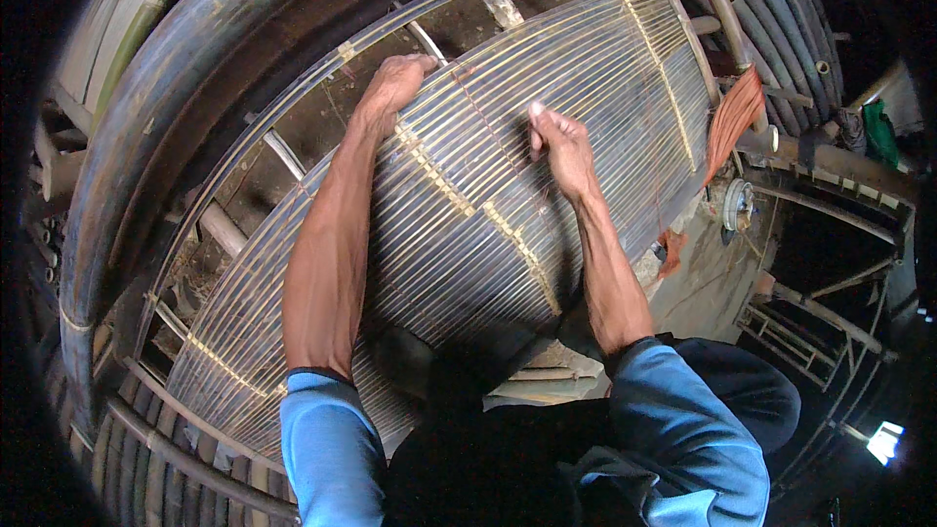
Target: The person weaves thin bamboo strips into a large panel, using their hands to thread a long cord through the slats and then using a small wooden tool to tighten and align the weave.
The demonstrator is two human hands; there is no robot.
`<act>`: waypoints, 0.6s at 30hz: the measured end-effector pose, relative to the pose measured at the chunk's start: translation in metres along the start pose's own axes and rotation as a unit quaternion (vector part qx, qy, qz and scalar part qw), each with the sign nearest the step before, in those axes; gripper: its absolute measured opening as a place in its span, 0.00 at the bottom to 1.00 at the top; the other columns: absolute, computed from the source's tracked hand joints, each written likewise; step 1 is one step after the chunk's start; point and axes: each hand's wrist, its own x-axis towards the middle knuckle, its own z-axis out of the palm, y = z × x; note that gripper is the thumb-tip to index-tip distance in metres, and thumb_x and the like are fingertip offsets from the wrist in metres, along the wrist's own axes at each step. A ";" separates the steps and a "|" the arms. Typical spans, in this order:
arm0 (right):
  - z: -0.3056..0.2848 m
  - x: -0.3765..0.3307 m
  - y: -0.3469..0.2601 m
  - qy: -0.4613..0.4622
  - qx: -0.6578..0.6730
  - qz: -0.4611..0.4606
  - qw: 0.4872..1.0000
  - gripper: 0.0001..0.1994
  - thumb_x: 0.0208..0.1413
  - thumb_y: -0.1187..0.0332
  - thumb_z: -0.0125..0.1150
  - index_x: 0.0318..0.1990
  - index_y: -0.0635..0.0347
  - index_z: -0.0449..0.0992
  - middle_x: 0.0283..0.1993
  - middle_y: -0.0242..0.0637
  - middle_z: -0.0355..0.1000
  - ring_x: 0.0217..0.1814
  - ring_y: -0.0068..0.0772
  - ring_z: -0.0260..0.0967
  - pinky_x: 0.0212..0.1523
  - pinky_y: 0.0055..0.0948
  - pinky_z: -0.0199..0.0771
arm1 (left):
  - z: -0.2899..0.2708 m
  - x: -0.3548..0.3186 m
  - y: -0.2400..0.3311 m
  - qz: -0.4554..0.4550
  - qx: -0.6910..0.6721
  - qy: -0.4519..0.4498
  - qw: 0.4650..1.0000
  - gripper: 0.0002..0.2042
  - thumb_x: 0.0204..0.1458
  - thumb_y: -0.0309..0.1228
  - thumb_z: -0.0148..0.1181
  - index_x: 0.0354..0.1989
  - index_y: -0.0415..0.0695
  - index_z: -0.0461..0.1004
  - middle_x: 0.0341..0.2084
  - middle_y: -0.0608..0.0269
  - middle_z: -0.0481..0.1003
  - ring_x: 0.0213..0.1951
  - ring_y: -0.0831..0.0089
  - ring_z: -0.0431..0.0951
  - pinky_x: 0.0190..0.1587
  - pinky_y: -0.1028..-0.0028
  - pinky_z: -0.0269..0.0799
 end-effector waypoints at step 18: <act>0.010 0.056 -0.056 -0.033 -0.387 -0.156 0.908 0.19 0.57 0.54 0.64 0.33 0.66 0.83 0.28 0.53 0.78 0.30 0.54 0.77 0.39 0.46 0.75 | 0.001 -0.002 -0.007 0.026 0.203 -0.022 0.978 0.21 0.64 0.42 0.45 0.44 0.36 0.79 0.41 0.43 0.80 0.46 0.54 0.80 0.52 0.62 0.69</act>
